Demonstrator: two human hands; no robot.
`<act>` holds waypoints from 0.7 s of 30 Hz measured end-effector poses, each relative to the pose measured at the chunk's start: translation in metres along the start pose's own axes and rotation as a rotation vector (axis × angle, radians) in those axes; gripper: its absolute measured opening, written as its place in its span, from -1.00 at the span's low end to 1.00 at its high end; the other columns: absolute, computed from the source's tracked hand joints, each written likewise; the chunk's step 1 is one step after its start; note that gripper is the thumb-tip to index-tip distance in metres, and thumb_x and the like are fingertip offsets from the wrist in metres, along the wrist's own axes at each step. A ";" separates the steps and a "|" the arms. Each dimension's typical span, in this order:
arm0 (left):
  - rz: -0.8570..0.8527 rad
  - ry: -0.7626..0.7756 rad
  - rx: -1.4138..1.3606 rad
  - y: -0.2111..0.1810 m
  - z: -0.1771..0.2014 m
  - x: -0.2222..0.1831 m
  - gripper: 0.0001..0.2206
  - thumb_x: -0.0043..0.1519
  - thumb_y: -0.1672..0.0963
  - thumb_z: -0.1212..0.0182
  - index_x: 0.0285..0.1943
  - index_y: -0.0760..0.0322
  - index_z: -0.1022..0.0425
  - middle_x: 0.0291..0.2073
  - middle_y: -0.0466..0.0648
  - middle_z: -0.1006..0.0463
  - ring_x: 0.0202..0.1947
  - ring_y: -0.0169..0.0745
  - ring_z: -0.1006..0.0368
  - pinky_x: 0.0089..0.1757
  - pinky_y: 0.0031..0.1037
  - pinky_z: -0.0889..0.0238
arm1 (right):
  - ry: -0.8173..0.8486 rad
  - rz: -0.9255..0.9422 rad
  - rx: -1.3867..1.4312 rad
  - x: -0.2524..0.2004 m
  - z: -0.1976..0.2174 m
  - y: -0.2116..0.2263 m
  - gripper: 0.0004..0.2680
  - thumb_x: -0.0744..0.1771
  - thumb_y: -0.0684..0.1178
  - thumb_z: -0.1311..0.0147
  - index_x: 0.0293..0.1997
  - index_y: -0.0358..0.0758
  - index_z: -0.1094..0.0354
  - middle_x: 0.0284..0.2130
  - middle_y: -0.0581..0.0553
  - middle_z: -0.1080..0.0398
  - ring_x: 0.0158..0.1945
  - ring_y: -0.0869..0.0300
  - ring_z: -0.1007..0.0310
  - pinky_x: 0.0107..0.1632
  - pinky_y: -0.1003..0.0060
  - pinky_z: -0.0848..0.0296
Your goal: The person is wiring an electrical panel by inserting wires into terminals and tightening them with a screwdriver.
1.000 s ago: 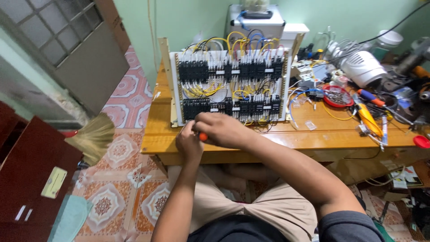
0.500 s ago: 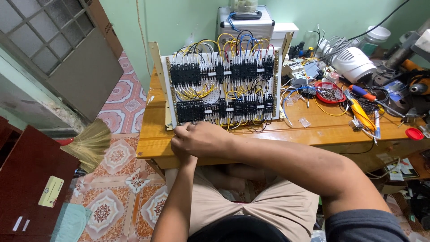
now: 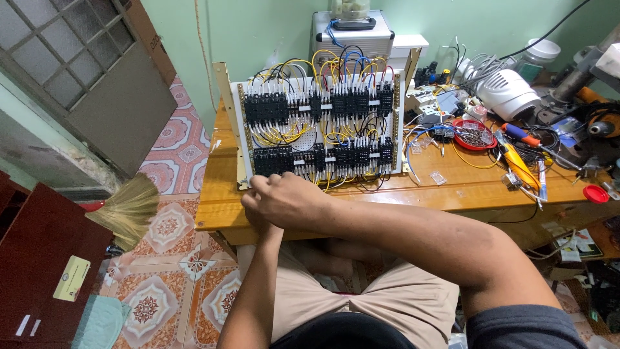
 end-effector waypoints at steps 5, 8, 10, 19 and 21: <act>-0.008 0.002 -0.007 0.001 -0.002 -0.002 -0.82 0.16 0.04 -0.29 -0.08 -0.02 -0.57 -0.26 -0.09 -0.67 -0.10 0.16 -0.59 -0.02 -0.08 -0.43 | -0.292 -0.009 -0.138 -0.007 0.004 0.002 -0.85 0.33 -0.21 0.13 -0.17 -0.24 -0.42 -0.42 -0.21 -0.34 -0.53 -0.03 -0.54 -0.57 0.20 -0.41; -0.011 -0.005 -0.012 0.000 -0.001 -0.001 -0.81 0.15 0.04 -0.30 -0.08 -0.02 -0.57 -0.26 -0.10 -0.67 -0.10 0.16 -0.59 -0.02 -0.08 -0.43 | -0.253 -0.034 -0.115 -0.006 0.002 0.000 -0.86 0.32 -0.18 0.11 -0.18 -0.22 -0.43 -0.42 -0.22 -0.35 -0.51 -0.04 -0.52 -0.54 0.17 -0.39; -0.012 -0.007 -0.014 0.000 -0.001 0.000 -0.81 0.14 0.04 -0.30 -0.08 -0.02 -0.57 -0.26 -0.10 -0.67 -0.10 0.15 -0.59 -0.02 -0.08 -0.43 | -0.225 -0.033 -0.085 -0.005 -0.004 0.000 -0.84 0.33 -0.16 0.11 -0.12 -0.21 -0.43 -0.36 -0.23 -0.35 -0.45 -0.06 -0.53 -0.47 0.15 -0.41; -0.017 -0.008 -0.021 -0.002 -0.003 -0.001 -0.78 0.11 0.02 -0.32 -0.07 -0.03 -0.57 -0.25 -0.11 -0.67 -0.09 0.14 -0.59 -0.03 -0.10 -0.43 | -0.500 0.078 -0.191 -0.013 0.003 0.011 -0.85 0.29 -0.22 0.15 -0.37 -0.23 -0.40 -0.50 -0.20 -0.30 -0.55 -0.04 -0.45 -0.49 0.17 -0.34; -0.021 -0.010 -0.023 -0.002 -0.003 -0.001 -0.77 0.10 0.02 -0.32 -0.07 -0.03 -0.57 -0.25 -0.11 -0.68 -0.09 0.13 -0.59 -0.03 -0.10 -0.43 | -0.524 0.042 -0.222 -0.014 0.004 0.010 -0.85 0.27 -0.25 0.16 -0.39 -0.26 -0.40 -0.53 -0.23 -0.30 -0.59 -0.04 -0.42 -0.53 0.15 -0.30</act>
Point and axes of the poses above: each hand's wrist, its own x-axis towards the middle knuckle, its own z-axis out of the back of the hand, y = z × x, the point moved 8 cm from there along x, towards the middle knuckle
